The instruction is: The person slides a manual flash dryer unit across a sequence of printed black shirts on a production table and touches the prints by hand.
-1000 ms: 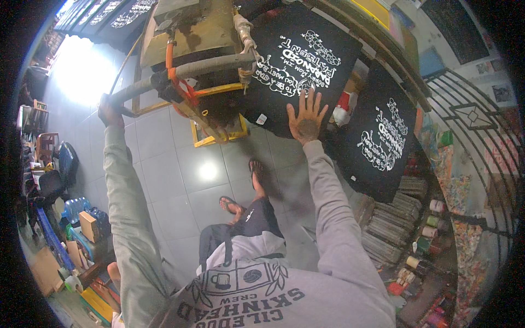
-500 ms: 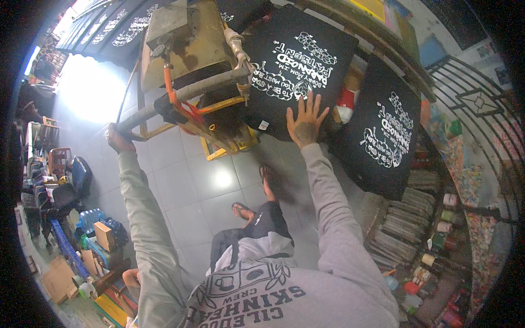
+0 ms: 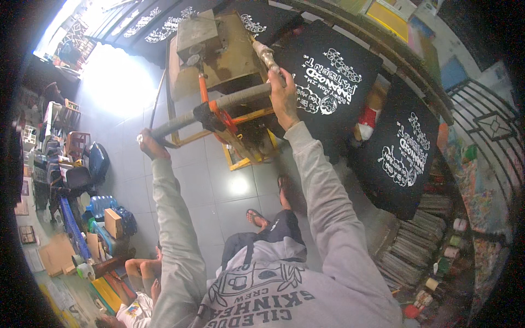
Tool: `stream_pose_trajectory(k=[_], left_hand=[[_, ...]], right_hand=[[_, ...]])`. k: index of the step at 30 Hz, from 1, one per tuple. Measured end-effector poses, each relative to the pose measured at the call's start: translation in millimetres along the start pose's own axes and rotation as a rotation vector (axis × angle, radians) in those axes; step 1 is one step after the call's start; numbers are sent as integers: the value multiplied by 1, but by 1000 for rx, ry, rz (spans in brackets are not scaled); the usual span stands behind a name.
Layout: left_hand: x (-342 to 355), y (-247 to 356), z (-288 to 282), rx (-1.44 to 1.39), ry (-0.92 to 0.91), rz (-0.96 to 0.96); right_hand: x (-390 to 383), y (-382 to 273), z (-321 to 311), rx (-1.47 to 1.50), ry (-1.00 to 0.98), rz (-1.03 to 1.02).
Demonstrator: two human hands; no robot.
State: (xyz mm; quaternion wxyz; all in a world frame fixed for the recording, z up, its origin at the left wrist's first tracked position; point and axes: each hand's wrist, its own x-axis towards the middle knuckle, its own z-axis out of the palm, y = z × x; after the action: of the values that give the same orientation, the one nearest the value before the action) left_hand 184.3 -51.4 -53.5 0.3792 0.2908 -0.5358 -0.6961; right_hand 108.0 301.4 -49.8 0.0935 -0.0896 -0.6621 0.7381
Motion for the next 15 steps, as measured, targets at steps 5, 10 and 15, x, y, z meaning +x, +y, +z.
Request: stream_pose_trajectory(k=[5, 10, 15], left_hand=[[-28, 3, -10, -14, 13, 35], [-41, -2, -25, -12, 22, 22], [-61, -4, -25, -39, 89, 108]], right_hand=[[9, 1, -2, 6, -7, -1], [14, 1, -9, -13, -33, -5], [18, -8, -16, -47, -90, -11]])
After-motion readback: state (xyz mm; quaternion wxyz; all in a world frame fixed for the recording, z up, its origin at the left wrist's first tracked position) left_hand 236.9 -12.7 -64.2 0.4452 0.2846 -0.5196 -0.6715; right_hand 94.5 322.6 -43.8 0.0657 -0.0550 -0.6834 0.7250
